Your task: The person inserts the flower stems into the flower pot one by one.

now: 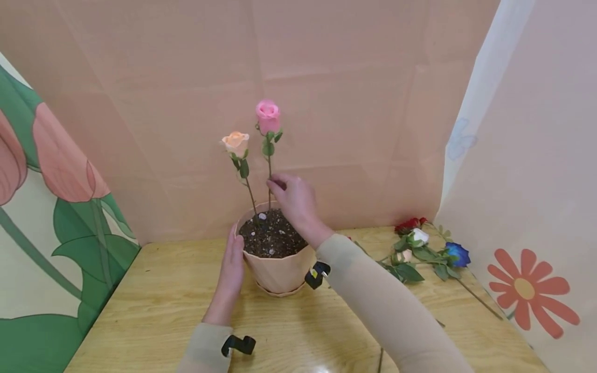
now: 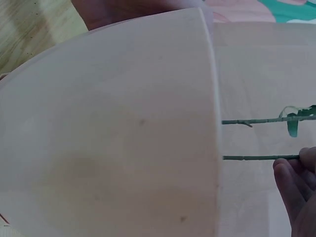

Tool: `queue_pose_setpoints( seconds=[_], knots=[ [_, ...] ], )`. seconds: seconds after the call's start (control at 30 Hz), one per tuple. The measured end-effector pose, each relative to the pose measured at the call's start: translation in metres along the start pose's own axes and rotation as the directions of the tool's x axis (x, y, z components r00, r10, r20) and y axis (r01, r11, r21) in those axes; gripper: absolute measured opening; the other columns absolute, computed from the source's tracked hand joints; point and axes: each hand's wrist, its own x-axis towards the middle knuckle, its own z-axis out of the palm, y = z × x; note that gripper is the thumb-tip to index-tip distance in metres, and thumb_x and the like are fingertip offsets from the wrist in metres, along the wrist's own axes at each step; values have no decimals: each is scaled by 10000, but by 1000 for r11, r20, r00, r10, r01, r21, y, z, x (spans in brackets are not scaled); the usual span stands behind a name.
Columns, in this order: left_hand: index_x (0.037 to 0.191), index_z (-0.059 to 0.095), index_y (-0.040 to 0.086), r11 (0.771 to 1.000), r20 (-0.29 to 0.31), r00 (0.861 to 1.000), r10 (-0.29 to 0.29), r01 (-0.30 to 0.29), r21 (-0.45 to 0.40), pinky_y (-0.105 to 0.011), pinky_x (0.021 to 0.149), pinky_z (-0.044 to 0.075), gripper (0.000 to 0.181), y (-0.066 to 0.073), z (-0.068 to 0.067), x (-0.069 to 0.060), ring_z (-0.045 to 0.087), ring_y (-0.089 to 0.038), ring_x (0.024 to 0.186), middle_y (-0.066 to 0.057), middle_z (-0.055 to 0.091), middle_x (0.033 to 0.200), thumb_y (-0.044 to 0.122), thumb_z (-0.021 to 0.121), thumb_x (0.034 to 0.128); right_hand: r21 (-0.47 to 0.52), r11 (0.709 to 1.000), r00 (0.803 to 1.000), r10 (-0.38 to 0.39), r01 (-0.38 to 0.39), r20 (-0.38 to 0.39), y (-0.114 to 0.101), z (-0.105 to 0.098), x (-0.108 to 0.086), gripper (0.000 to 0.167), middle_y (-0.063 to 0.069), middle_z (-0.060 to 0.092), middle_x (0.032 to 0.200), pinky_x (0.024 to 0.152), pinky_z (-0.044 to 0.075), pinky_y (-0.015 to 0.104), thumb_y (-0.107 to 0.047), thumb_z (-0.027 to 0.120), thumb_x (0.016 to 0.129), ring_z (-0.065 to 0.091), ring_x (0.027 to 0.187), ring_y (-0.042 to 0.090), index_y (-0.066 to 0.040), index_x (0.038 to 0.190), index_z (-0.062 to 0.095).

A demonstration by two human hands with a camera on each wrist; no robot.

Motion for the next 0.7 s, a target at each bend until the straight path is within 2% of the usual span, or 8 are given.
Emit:
queue_pose_setpoints(
  seconds=[0.17, 0.27, 0.37, 0.7],
  knots=[
    [1787, 205, 205, 1000, -2, 1000, 2, -2, 3, -626, 1330, 176, 611, -1, 1, -1, 235, -410, 1646, -127, 214, 1821, 425, 305, 1225, -61, 997, 999, -38, 39, 10, 2, 5, -1, 160, 49, 819, 918, 712, 605, 398, -173, 758, 1076, 713, 775, 183, -53, 1042, 857],
    [1784, 214, 199, 1000, -5, 1000, 2, -2, 2, -640, 1327, 169, 614, -2, 1, 0, 233, -418, 1645, -136, 221, 1818, 425, 321, 1223, -100, 994, 999, -50, 51, 14, 7, 9, -3, 151, 26, 806, 861, 700, 580, 399, -162, 771, 1064, 683, 736, 180, -70, 975, 850],
    [1781, 224, 192, 1000, -3, 1000, 10, -10, -7, -638, 1328, 167, 611, -2, 1, 1, 232, -414, 1647, -140, 231, 1815, 417, 333, 1223, -119, 991, 998, -60, 61, 12, 10, 12, -4, 164, 6, 773, 796, 681, 556, 397, -148, 777, 1059, 658, 702, 186, -79, 919, 827],
    [1783, 213, 185, 1000, -1, 1000, 7, -7, -24, -611, 1335, 175, 620, -2, 2, 0, 222, -395, 1652, -130, 206, 1822, 431, 317, 1224, -152, 985, 996, -79, 86, 47, 12, 22, -6, 229, -5, 721, 766, 658, 534, 393, -162, 758, 1077, 623, 690, 198, -99, 856, 756]
  ],
)
